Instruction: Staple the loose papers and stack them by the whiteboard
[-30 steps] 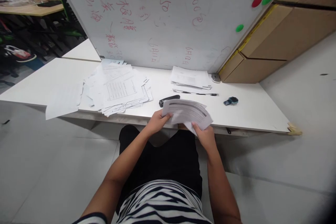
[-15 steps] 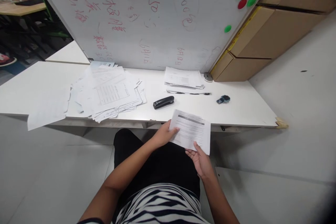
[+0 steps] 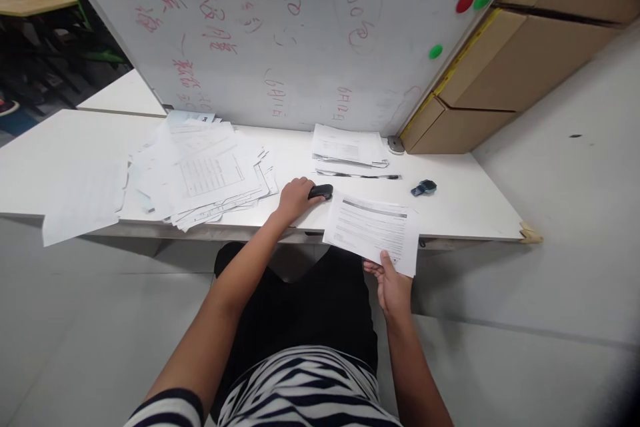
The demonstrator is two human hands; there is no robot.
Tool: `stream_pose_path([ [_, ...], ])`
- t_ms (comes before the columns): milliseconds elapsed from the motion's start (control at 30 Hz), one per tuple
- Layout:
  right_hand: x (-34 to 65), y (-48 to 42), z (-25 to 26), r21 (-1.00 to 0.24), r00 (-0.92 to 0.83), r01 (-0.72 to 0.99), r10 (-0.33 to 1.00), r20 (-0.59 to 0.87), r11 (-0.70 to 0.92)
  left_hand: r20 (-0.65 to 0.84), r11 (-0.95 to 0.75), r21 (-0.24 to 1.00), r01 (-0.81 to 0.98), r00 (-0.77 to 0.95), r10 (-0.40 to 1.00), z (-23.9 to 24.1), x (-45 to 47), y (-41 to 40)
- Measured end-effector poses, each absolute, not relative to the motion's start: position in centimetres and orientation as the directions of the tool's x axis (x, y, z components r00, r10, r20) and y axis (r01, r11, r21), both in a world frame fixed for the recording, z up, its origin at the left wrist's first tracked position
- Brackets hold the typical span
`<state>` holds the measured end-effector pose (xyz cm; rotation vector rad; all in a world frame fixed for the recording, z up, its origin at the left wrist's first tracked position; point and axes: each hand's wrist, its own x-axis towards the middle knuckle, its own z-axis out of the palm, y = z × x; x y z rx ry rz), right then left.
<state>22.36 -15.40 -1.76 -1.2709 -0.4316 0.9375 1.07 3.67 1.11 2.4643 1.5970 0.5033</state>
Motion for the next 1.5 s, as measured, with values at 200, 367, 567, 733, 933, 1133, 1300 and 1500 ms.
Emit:
stream_pose_path([
  [200,22.6,-14.6,-1.7,-0.958,0.575,-0.288,0.800,-0.174,-0.001,0.210,-0.492,0.387,0.780,0.445,0.871,0.5,0.2,3.4],
  [367,22.7,-14.6,-1.8,-0.963,0.590,-0.270,0.786,-0.184,-0.023,0.202,-0.499,0.404,0.767,0.457,0.866,0.4,0.0,3.4],
  [567,22.2,-15.0,-2.4,-0.951,0.557,-0.303,0.799,-0.227,-0.060,0.208,-0.518,0.435,0.736,0.477,0.854,0.6,-0.2,3.2],
  [733,21.5,-15.3,-2.5,-0.949,0.536,-0.302,0.806,-0.251,-0.094,0.212,-0.521,0.432,0.736,0.478,0.852,0.5,-0.2,3.2],
  [933,21.9,-15.5,-3.2,-0.936,0.517,-0.320,0.801,-0.302,-0.147,0.200,-0.537,0.370,0.758,0.500,0.843,0.9,-0.1,3.2],
  [1133,22.5,-15.2,-3.7,-0.950,0.515,-0.296,0.821,-0.245,-0.097,0.108,-0.547,0.383,0.744,0.552,0.827,2.9,-0.1,3.3],
  [1300,22.5,-15.3,-4.1,-0.952,0.534,-0.270,0.801,-0.270,-0.142,0.019,-0.460,0.394,0.796,0.494,0.869,4.9,1.8,4.7],
  [1500,22.6,-15.0,-4.1,-0.962,0.555,-0.247,0.796,-0.242,-0.120,0.068,-0.419,0.349,0.839,0.423,0.904,3.8,5.4,6.6],
])
